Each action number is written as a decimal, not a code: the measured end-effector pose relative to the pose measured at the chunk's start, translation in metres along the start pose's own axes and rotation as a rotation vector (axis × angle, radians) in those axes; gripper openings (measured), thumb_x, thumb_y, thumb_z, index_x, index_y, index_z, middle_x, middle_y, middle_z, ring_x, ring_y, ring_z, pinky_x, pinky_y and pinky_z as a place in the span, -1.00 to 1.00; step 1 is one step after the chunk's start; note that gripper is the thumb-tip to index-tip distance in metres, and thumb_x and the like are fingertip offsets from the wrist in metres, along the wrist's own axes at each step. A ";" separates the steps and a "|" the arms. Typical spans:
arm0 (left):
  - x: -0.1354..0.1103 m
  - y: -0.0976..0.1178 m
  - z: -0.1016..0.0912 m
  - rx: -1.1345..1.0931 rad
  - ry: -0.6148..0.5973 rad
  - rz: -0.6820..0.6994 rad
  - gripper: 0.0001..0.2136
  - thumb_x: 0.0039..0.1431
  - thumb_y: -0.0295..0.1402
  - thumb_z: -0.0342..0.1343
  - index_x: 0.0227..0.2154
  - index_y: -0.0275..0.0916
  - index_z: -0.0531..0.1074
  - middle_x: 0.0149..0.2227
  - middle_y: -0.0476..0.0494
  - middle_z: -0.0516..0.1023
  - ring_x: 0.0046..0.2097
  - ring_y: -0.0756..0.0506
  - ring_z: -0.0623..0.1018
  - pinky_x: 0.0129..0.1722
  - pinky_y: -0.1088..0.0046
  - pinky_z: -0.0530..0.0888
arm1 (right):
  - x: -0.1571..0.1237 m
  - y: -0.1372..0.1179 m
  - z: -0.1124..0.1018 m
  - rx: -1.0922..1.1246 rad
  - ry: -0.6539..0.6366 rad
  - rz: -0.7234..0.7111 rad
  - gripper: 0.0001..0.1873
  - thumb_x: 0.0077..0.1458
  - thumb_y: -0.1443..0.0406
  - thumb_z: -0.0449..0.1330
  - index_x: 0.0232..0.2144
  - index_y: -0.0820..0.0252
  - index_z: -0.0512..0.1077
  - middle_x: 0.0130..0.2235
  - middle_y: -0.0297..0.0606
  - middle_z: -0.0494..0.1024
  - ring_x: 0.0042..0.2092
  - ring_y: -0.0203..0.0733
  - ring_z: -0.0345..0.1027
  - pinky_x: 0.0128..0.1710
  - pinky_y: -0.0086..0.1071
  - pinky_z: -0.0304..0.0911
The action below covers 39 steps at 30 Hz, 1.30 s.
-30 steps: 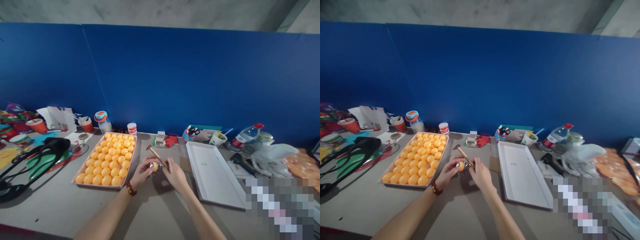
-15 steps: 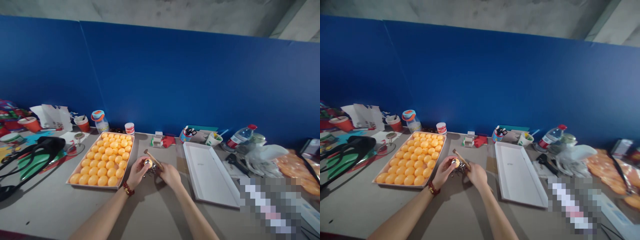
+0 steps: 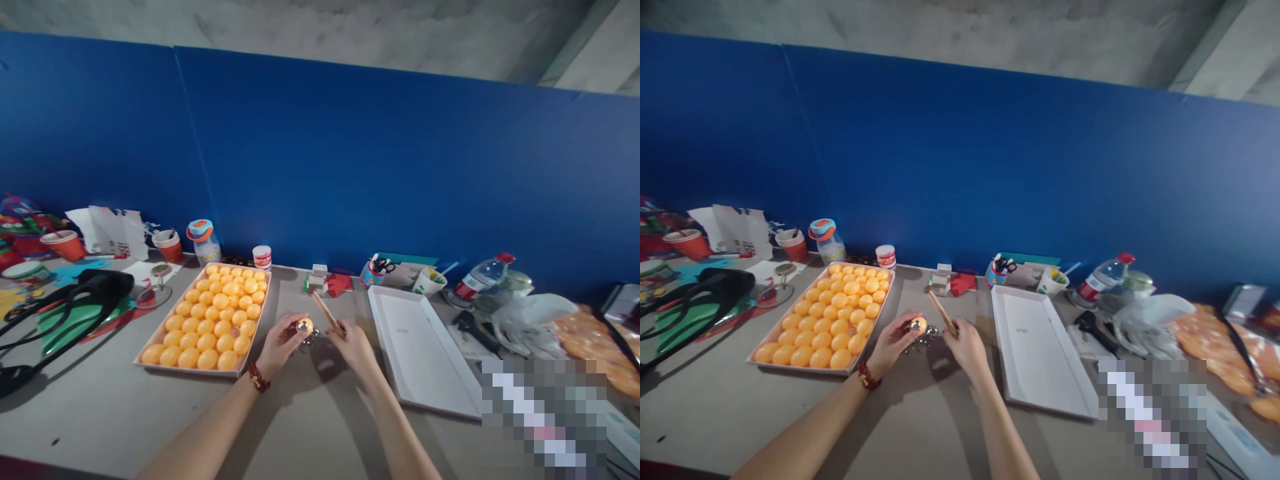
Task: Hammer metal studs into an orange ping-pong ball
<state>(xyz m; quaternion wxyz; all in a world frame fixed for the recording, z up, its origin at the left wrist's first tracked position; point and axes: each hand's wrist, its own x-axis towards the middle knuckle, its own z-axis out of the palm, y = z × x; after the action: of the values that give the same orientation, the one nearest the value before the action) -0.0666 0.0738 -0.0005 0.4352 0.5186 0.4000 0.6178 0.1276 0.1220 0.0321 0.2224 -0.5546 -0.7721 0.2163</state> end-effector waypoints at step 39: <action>-0.006 -0.002 0.008 -0.019 -0.135 -0.090 -0.65 0.10 -0.24 0.20 -0.05 -0.22 0.42 -0.16 -0.20 0.56 -0.16 -0.16 0.55 -0.16 0.26 0.52 | -0.021 -0.023 -0.010 1.189 -0.303 0.307 -0.62 -0.22 0.19 0.38 -0.38 0.21 0.33 -0.48 -0.33 0.54 -0.69 -0.50 0.10 -0.76 -0.60 -0.12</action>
<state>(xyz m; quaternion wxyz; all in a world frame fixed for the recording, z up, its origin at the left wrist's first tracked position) -0.0576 0.0688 -0.0030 0.4935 0.5365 0.3868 0.5648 0.1219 0.0960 0.0511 0.3475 -0.4037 -0.4545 0.7139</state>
